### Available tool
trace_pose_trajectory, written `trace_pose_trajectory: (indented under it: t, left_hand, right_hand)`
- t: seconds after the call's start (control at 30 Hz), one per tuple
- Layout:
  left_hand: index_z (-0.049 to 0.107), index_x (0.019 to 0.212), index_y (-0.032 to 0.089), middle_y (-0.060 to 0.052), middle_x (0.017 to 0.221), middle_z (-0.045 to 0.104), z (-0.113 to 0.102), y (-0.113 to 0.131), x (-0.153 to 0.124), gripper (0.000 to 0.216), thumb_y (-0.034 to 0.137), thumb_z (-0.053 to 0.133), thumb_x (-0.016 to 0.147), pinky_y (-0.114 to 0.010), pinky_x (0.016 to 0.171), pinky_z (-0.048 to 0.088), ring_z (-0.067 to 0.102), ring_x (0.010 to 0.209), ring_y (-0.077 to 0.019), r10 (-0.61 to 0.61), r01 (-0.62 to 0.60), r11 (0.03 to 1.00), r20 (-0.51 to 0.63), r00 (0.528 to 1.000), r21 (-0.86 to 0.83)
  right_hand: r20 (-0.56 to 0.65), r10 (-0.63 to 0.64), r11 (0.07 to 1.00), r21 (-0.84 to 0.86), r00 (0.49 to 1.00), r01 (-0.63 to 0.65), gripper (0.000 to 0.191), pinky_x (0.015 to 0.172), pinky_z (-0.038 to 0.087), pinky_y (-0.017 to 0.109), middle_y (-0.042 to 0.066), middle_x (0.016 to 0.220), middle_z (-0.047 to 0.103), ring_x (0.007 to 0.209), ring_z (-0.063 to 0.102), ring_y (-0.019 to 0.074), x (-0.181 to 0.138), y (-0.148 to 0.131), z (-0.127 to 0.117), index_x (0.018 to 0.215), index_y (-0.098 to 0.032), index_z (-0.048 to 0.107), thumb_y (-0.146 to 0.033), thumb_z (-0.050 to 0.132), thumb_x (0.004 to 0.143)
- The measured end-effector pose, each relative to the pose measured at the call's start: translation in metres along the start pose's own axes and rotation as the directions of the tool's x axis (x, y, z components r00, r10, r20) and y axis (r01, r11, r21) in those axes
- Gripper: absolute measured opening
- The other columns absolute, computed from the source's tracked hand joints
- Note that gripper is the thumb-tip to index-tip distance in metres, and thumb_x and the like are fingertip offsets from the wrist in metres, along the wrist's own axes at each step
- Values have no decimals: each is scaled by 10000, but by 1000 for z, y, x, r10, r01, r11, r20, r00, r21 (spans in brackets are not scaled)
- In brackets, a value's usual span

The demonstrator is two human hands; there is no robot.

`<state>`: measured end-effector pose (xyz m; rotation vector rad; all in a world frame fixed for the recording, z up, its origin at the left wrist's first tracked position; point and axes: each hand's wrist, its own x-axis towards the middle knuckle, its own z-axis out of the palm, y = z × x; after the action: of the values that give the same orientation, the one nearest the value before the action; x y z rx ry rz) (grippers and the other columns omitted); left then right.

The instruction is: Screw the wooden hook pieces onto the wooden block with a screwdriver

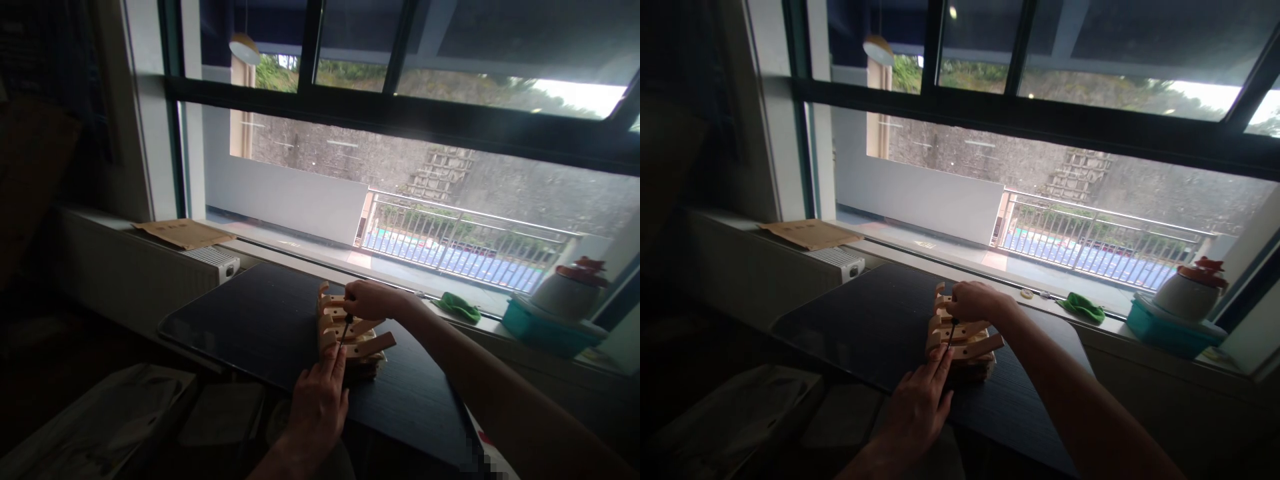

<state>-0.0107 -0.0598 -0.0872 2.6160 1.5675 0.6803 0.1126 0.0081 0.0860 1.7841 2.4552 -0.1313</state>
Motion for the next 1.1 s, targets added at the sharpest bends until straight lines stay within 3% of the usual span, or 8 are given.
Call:
trace_pose_trajectory:
  t: [0.23,0.4,0.57,0.67,0.9,1.1]
  left_hand:
    - [319,1405,158,-106,1444,357,0,1,2,614,161,453,806,-395,890,436,555,1059,-248,-6,6,1000,18,1000,-13]
    - [311,1407,150,-119,1440,362,-1,1,1,614,148,443,807,-391,889,434,553,1061,-244,-9,9,1000,20,1000,-21]
    - [315,1407,172,-106,1442,362,-2,1,2,612,153,451,810,-386,891,433,558,1058,-243,-14,15,1000,18,1000,-14]
    - [318,1404,167,-100,1441,366,-1,1,2,611,149,453,809,-382,904,426,541,1093,-244,-14,14,1000,8,1000,-18]
    - [311,1406,161,-97,1449,351,-1,0,0,613,140,445,808,-379,899,430,532,1111,-239,9,-8,1000,8,1000,-23]
    - [320,1404,160,-108,1440,365,-2,0,1,607,152,456,812,-382,895,433,558,1073,-245,-6,6,1000,15,1000,-9]
  right_hand:
    - [12,-58,998,9,998,57,275,517,335,205,26,868,652,656,537,110,-4,-2,0,932,-192,638,-355,480,777]
    - [-21,4,1000,-7,1000,-5,328,505,327,218,58,805,645,625,520,118,-4,-1,2,888,-155,644,-371,405,824]
    - [38,-48,999,-2,998,49,247,504,329,205,14,808,647,624,522,112,-13,-5,-9,906,-202,653,-342,572,719]
    - [65,-99,995,26,993,98,217,508,334,188,-5,807,648,625,524,94,-14,-6,-11,902,-210,653,-311,567,729]
    - [-46,-12,1000,4,999,12,325,500,317,227,51,741,637,581,502,116,-4,-6,2,862,-150,665,-381,441,815]
    - [-9,-108,993,45,994,109,233,512,325,192,1,777,653,610,519,90,-4,-2,-4,904,-192,663,-330,519,783]
